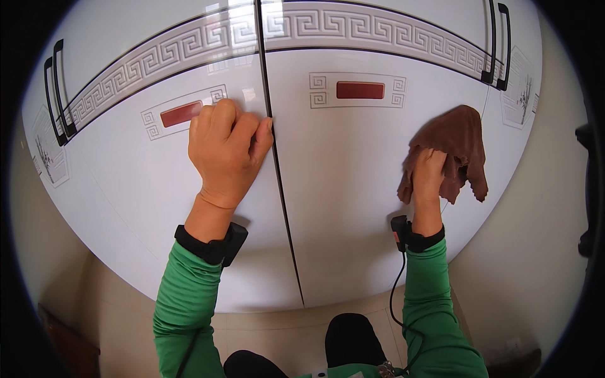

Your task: The person wipes the exterior of a white wardrobe with a brown cloth. They systematically clean the upper and lower sections of both doors, moving the cloth in broad strokes across the surface.

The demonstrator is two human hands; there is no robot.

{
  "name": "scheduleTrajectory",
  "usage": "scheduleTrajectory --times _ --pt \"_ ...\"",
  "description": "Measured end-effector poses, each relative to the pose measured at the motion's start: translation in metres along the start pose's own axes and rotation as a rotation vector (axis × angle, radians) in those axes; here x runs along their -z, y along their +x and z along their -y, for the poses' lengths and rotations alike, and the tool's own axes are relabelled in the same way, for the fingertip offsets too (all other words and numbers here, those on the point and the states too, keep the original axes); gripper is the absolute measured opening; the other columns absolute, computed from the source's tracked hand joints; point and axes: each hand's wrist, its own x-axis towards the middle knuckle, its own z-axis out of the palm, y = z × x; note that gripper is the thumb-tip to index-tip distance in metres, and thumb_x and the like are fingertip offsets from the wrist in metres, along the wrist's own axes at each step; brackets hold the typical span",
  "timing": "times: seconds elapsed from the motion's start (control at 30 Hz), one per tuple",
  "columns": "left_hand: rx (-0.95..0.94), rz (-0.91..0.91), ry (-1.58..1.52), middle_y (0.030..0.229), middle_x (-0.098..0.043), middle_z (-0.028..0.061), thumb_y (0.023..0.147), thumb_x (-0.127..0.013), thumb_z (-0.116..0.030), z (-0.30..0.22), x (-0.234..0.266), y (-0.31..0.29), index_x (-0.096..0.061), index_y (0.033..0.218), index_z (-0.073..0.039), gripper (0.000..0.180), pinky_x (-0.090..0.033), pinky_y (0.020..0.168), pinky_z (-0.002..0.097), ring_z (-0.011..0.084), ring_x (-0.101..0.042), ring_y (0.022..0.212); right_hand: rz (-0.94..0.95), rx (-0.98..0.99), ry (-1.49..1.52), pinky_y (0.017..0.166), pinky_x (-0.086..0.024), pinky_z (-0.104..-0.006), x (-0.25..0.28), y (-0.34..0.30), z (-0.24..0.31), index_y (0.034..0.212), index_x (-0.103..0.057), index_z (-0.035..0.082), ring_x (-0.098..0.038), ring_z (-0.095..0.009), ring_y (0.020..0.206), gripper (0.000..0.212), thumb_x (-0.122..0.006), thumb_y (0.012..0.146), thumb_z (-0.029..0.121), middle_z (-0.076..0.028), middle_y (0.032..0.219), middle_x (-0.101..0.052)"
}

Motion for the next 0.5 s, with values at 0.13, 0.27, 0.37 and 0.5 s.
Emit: scheduleTrajectory --times 0.13,0.27,0.37,0.5 --pt "-0.02 0.02 0.052 0.078 -0.044 0.0034 0.072 -0.081 -0.014 0.001 0.001 0.001 -0.057 0.073 -0.013 0.023 -0.036 0.061 0.0367 0.024 -0.046 0.07 0.125 0.514 -0.171 0.077 -0.048 -0.0531 -0.04 -0.086 0.112 0.106 -0.073 0.009 -0.065 -0.033 0.094 0.035 -0.075 0.073 0.02 -0.013 0.098 -0.07" --pt "-0.056 0.016 0.073 0.079 -0.047 0.0032 0.074 -0.08 -0.013 0.0 -0.001 0.003 -0.058 0.075 -0.013 0.021 -0.039 0.063 0.0376 0.0254 -0.047 0.071 0.358 0.318 0.584 0.099 -0.049 -0.0468 -0.038 -0.133 0.158 0.12 -0.067 0.008 -0.058 -0.03 0.121 0.043 -0.074 0.084 0.031 -0.012 0.131 -0.06" --pt "-0.098 0.032 0.176 0.089 -0.059 0.0032 0.075 -0.08 -0.011 0.003 -0.002 -0.001 -0.063 0.082 -0.013 0.018 -0.047 0.071 0.0384 0.0272 -0.057 0.083 0.47 0.359 0.363 0.098 -0.05 -0.04 -0.013 -0.14 0.117 0.119 -0.065 0.012 -0.057 -0.024 0.116 0.044 -0.08 0.083 0.032 -0.008 0.125 -0.059" --pt "-0.077 0.013 0.126 0.08 -0.049 0.0058 0.088 -0.073 -0.003 0.012 -0.005 -0.01 -0.059 0.082 -0.003 0.016 -0.044 0.067 0.0317 0.0232 -0.049 0.073 0.241 -0.057 0.451 0.095 -0.05 -0.0366 0.015 -0.165 0.011 0.119 -0.062 0.012 -0.058 -0.022 0.111 0.04 -0.075 0.086 0.031 -0.007 0.118 -0.059"
